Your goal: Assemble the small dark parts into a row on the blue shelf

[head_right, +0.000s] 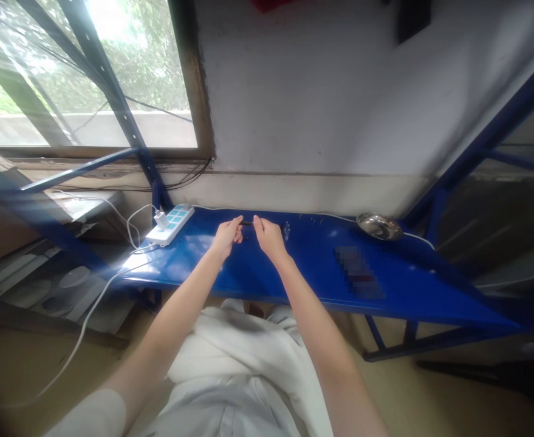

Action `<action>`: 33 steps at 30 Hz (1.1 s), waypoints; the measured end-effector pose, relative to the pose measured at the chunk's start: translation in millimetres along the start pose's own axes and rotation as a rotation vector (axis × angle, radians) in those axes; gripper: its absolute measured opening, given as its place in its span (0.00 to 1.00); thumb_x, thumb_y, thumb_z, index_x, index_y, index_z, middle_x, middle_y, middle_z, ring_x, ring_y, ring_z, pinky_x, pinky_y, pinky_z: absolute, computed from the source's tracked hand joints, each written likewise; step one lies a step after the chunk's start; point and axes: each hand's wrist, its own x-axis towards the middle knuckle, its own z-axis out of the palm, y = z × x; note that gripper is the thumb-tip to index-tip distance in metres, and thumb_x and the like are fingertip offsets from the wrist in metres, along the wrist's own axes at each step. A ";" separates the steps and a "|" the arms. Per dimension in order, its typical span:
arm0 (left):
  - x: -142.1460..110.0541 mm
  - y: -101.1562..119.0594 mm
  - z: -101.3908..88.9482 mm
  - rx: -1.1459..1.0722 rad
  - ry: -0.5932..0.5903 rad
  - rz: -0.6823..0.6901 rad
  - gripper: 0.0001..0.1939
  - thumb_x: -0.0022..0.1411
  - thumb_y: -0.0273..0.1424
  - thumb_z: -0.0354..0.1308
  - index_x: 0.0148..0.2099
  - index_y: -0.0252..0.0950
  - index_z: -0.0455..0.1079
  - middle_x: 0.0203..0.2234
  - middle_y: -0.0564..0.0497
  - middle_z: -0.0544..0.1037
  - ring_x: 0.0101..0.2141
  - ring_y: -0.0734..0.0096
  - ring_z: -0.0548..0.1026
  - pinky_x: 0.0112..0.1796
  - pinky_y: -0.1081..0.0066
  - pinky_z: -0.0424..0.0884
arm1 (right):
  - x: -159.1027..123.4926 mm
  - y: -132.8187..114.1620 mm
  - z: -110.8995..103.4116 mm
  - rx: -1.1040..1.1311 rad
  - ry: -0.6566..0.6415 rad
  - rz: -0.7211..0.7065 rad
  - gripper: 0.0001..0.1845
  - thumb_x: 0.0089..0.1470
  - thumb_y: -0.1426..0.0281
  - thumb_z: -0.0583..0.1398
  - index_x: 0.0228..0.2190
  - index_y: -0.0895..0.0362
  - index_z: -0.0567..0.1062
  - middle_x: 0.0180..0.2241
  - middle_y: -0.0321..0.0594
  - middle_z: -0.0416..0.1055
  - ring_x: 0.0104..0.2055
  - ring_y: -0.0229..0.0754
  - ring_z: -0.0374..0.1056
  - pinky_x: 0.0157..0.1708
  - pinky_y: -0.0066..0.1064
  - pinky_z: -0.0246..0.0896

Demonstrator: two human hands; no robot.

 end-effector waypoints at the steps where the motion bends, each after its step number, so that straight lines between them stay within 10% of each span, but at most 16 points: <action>1: 0.7 1.5 -1.0 0.012 -0.007 0.003 0.17 0.57 0.37 0.53 0.20 0.35 0.57 0.06 0.60 0.55 0.10 0.82 0.57 0.18 0.77 0.58 | -0.3 0.7 -0.4 -0.006 -0.002 -0.003 0.28 0.54 0.47 0.41 0.16 0.54 0.57 0.16 0.34 0.57 0.20 0.35 0.53 0.23 0.27 0.49; 19: -4.5 10.7 -13.5 0.208 -0.116 0.157 0.15 0.56 0.40 0.55 0.31 0.32 0.66 0.17 0.55 0.69 0.14 0.84 0.63 0.17 0.80 0.58 | 3.0 21.3 -11.4 0.005 -0.084 -0.062 0.15 0.51 0.63 0.54 0.38 0.56 0.73 0.34 0.41 0.73 0.27 0.37 0.65 0.31 0.30 0.61; 33: -2.6 5.3 -12.8 0.250 -0.008 0.200 0.14 0.51 0.37 0.60 0.35 0.31 0.67 0.16 0.56 0.69 0.13 0.84 0.63 0.16 0.81 0.59 | 5.2 39.9 -8.2 -0.060 -0.039 -0.038 0.09 0.50 0.66 0.56 0.33 0.57 0.72 0.31 0.39 0.69 0.30 0.38 0.64 0.34 0.33 0.61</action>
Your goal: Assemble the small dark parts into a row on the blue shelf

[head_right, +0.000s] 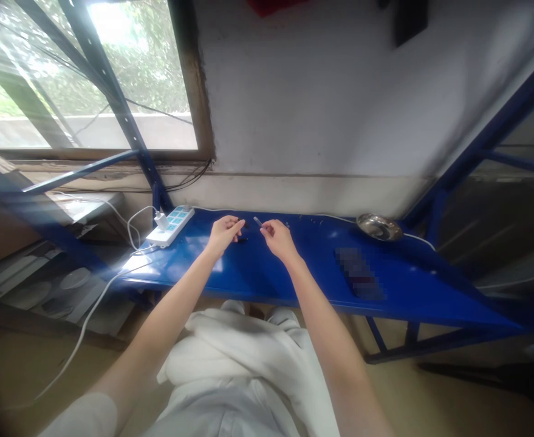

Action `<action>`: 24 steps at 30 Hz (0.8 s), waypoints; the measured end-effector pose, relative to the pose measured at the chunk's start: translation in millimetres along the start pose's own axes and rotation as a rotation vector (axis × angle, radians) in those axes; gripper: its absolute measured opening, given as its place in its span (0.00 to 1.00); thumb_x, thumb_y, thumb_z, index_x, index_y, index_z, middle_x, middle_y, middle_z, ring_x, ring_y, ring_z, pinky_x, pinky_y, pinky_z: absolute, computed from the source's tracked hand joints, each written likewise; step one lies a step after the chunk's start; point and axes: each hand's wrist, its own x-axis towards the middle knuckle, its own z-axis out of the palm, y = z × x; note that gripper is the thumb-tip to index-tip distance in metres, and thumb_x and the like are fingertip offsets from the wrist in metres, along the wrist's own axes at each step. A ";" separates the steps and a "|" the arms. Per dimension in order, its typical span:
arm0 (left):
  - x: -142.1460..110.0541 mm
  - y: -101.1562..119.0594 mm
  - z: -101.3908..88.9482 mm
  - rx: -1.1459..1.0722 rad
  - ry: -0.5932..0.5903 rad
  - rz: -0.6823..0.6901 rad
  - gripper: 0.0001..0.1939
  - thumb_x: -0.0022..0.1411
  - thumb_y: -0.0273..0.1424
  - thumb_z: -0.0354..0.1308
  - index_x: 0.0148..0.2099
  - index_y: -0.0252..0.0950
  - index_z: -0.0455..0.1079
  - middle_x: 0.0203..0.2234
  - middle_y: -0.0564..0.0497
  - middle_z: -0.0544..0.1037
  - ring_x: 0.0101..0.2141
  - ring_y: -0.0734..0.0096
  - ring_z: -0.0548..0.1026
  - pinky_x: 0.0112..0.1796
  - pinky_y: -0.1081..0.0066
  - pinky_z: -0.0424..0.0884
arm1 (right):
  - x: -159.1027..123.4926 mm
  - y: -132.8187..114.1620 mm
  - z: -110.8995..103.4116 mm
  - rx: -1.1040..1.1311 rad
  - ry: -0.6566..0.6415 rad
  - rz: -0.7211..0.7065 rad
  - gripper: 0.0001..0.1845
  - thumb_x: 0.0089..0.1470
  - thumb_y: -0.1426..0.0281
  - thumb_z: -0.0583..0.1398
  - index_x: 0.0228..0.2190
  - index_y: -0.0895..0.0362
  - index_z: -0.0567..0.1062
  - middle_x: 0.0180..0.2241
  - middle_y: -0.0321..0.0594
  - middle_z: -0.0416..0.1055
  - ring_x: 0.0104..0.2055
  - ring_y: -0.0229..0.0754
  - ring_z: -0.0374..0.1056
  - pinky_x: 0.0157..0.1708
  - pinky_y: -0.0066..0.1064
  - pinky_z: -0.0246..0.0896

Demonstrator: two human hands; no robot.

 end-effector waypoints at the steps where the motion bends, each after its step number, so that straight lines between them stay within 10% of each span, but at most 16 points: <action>1: 0.3 -2.6 1.0 0.025 -0.033 0.004 0.14 0.51 0.37 0.60 0.34 0.31 0.66 0.16 0.55 0.70 0.14 0.83 0.63 0.17 0.80 0.60 | 0.1 -1.4 0.6 0.042 0.002 0.015 0.10 0.50 0.65 0.56 0.33 0.57 0.72 0.31 0.39 0.69 0.31 0.38 0.64 0.35 0.33 0.61; 24: -2.4 -39.4 14.7 0.180 -0.236 0.225 0.07 0.59 0.33 0.49 0.39 0.36 0.62 0.24 0.57 0.67 0.17 0.85 0.63 0.20 0.79 0.61 | 2.5 -7.9 5.9 0.036 -0.288 0.028 0.07 0.46 0.67 0.58 0.22 0.59 0.70 0.22 0.35 0.68 0.24 0.35 0.62 0.26 0.27 0.54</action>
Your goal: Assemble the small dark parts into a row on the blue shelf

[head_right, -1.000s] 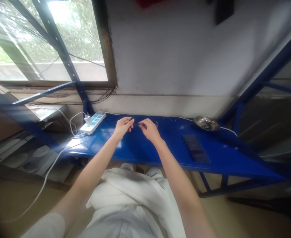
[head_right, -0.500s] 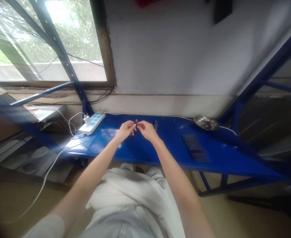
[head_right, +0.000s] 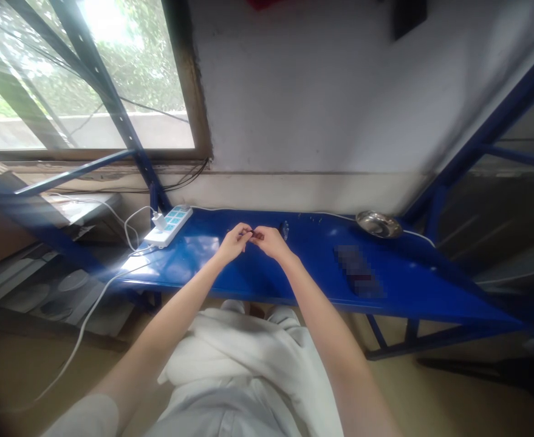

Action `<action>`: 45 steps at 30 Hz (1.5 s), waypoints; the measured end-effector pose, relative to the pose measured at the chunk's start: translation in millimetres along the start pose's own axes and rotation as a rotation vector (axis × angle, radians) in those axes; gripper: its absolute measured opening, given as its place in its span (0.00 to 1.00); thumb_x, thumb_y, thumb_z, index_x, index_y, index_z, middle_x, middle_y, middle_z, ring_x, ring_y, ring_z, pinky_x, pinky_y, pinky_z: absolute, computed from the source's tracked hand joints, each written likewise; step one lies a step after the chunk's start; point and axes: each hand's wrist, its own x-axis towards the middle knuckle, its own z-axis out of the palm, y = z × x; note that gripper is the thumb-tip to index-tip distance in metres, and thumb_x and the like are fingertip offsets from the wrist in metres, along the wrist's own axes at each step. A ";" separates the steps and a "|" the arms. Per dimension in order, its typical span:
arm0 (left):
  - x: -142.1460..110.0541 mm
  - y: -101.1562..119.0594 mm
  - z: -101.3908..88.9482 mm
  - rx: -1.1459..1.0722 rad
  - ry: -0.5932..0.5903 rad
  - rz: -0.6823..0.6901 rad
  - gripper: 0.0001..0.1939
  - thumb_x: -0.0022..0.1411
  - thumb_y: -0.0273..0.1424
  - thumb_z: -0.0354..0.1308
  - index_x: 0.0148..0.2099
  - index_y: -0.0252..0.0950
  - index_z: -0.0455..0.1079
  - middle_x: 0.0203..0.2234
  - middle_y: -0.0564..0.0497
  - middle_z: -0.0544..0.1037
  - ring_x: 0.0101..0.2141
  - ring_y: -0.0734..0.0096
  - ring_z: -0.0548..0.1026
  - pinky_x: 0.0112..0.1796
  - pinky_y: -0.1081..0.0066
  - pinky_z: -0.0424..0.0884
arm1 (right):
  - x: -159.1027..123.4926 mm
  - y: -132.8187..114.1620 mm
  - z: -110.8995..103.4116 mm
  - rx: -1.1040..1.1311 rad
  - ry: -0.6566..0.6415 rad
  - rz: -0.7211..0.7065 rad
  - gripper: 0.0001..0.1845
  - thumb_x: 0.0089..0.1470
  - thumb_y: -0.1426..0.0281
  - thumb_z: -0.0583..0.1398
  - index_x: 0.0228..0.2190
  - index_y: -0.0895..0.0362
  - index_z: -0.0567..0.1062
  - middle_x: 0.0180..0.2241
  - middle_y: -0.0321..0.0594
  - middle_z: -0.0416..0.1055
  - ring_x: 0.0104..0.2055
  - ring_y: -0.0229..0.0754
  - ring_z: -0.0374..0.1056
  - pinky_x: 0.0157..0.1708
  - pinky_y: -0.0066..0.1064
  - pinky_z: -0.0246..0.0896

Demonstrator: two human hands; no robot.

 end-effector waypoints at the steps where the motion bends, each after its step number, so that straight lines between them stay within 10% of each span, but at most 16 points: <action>1: -0.2 -1.0 0.2 0.000 -0.006 0.010 0.07 0.59 0.34 0.49 0.39 0.36 0.62 0.25 0.56 0.67 0.17 0.84 0.63 0.21 0.79 0.61 | -0.1 1.0 1.0 0.002 0.001 -0.009 0.07 0.46 0.67 0.58 0.23 0.59 0.70 0.22 0.35 0.68 0.24 0.35 0.62 0.26 0.27 0.54; 19: -42.6 -69.7 9.7 -0.026 0.228 -0.272 0.07 0.56 0.34 0.50 0.33 0.36 0.65 0.19 0.56 0.69 0.17 0.80 0.64 0.20 0.78 0.61 | -9.3 116.4 8.2 -0.064 0.285 0.345 0.10 0.46 0.63 0.56 0.23 0.58 0.68 0.23 0.39 0.70 0.25 0.39 0.64 0.26 0.29 0.58; 45: -47.1 -65.5 6.2 -0.111 0.275 -0.333 0.10 0.56 0.36 0.50 0.32 0.34 0.65 0.17 0.57 0.67 0.15 0.82 0.62 0.19 0.79 0.59 | 16.0 124.2 19.0 -0.341 0.133 0.436 0.10 0.50 0.66 0.56 0.28 0.60 0.72 0.29 0.43 0.72 0.29 0.39 0.66 0.26 0.27 0.57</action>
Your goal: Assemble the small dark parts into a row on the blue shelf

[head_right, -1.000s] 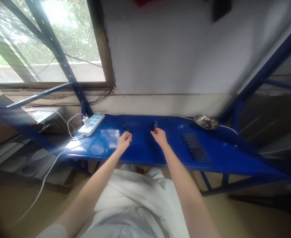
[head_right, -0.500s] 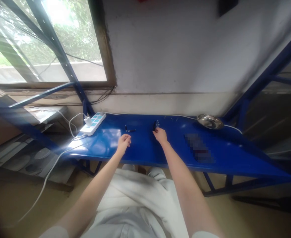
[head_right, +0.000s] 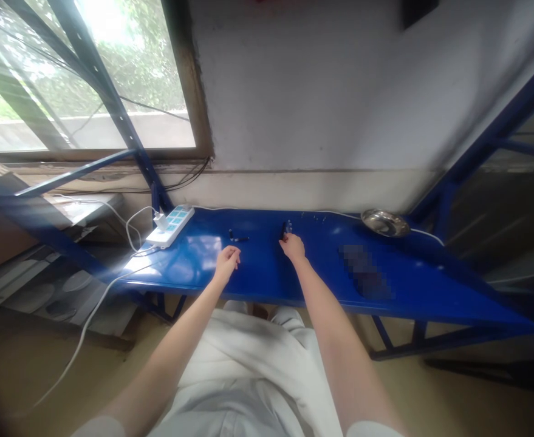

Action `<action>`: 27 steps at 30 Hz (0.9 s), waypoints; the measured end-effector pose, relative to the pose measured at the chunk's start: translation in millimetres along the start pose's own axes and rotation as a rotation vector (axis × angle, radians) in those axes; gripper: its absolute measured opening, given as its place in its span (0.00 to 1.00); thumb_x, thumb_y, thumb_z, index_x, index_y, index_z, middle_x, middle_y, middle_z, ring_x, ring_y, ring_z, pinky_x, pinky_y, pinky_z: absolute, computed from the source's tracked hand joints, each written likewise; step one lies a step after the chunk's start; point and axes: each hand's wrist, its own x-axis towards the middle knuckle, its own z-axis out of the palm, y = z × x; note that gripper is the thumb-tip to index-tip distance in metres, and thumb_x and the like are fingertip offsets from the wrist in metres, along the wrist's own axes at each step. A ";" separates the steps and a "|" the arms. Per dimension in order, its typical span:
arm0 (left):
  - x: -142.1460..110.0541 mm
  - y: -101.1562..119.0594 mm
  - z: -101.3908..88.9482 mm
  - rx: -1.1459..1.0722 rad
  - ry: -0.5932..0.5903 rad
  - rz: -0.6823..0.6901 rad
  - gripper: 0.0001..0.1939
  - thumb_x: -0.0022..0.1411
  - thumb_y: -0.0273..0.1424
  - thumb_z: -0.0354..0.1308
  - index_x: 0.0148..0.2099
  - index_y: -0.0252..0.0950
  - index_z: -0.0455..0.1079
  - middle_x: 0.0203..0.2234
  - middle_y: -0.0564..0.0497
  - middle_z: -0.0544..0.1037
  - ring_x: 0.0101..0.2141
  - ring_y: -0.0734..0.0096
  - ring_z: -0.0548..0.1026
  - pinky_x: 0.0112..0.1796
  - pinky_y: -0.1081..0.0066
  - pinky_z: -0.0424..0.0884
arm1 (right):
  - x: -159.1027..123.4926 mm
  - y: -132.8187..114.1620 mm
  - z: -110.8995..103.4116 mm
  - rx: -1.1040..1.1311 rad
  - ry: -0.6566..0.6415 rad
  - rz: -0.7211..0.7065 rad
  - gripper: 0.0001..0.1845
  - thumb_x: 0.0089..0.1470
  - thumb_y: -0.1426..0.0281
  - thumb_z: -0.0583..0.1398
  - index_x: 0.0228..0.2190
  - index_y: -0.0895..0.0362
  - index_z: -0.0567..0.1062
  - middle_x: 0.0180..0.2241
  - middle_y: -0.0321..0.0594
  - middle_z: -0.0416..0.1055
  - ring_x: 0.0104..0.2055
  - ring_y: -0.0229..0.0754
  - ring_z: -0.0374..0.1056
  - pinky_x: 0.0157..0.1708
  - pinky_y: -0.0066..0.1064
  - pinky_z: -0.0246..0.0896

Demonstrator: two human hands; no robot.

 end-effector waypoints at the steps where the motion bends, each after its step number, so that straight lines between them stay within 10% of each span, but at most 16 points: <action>1: -0.4 0.7 -0.2 0.000 -0.002 -0.001 0.10 0.56 0.36 0.50 0.32 0.34 0.65 0.17 0.57 0.67 0.15 0.82 0.63 0.19 0.79 0.59 | 0.7 0.5 0.7 0.002 0.002 0.002 0.10 0.50 0.66 0.56 0.28 0.60 0.73 0.30 0.44 0.72 0.29 0.39 0.67 0.27 0.27 0.58; 27: 0.1 0.1 -0.1 -0.062 0.112 0.003 0.09 0.56 0.36 0.50 0.33 0.35 0.64 0.17 0.57 0.66 0.16 0.81 0.63 0.19 0.79 0.60 | -9.8 8.2 -7.2 -0.013 0.115 0.154 0.15 0.48 0.61 0.57 0.34 0.58 0.77 0.32 0.46 0.74 0.32 0.44 0.70 0.27 0.29 0.58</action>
